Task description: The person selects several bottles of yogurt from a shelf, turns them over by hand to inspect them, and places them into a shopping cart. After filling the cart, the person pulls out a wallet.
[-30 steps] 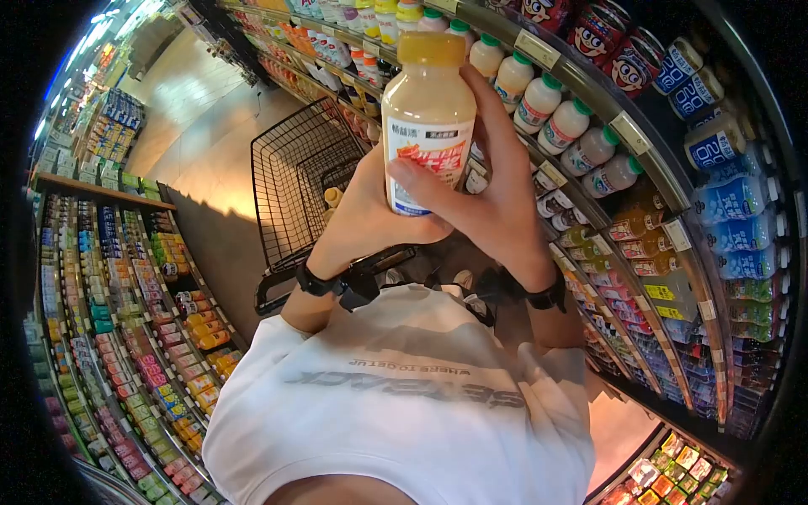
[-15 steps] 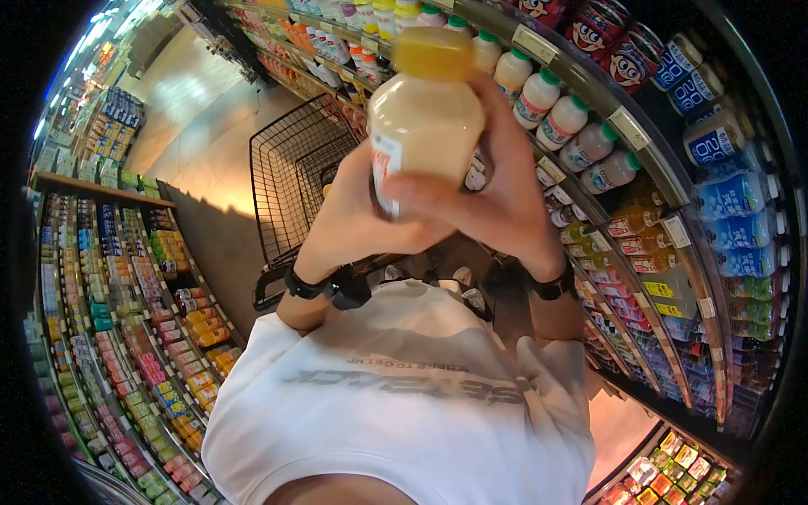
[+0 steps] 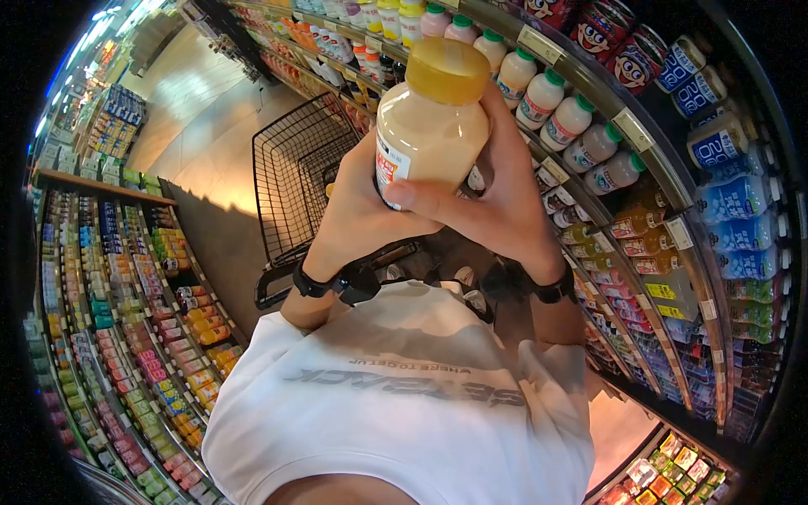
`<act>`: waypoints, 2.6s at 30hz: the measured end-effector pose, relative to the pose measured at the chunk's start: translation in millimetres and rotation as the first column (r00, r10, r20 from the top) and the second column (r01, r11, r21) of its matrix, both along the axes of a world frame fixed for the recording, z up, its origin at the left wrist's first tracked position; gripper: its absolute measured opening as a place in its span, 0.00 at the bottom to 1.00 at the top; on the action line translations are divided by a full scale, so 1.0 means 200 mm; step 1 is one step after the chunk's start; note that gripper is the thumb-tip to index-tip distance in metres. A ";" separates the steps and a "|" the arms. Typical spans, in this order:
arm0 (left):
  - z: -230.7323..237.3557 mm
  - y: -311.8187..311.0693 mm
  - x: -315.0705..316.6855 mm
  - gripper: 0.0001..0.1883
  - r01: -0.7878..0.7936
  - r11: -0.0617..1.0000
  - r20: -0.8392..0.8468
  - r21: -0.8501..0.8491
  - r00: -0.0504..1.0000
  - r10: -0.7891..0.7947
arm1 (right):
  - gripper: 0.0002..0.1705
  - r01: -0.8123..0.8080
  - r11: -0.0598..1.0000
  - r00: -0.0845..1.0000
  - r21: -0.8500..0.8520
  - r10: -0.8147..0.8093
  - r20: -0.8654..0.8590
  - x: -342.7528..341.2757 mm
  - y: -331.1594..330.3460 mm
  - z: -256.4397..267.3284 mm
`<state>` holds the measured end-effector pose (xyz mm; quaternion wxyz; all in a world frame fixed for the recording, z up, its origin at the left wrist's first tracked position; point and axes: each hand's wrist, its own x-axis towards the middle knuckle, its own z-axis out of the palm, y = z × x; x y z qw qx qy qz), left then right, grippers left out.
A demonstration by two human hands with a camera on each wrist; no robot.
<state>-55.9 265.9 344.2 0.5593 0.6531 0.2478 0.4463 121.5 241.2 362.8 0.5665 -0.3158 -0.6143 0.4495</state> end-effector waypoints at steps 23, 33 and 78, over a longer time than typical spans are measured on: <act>-0.53 -0.26 -0.64 0.43 -0.538 0.824 -0.353 0.178 0.747 0.563 | 0.17 0.083 0.995 0.784 0.055 -0.100 0.613 -0.66 0.65 -0.73; -0.69 -0.53 -1.09 0.26 -0.735 0.677 -0.499 -0.023 0.595 0.630 | 0.21 -0.083 0.992 0.352 0.091 -0.056 0.934 -1.07 1.19 -1.87; -0.39 0.13 0.09 0.17 0.092 0.976 -0.436 0.196 0.900 0.003 | 0.41 0.647 -0.006 -0.514 0.763 -0.743 0.430 1.47 0.17 0.29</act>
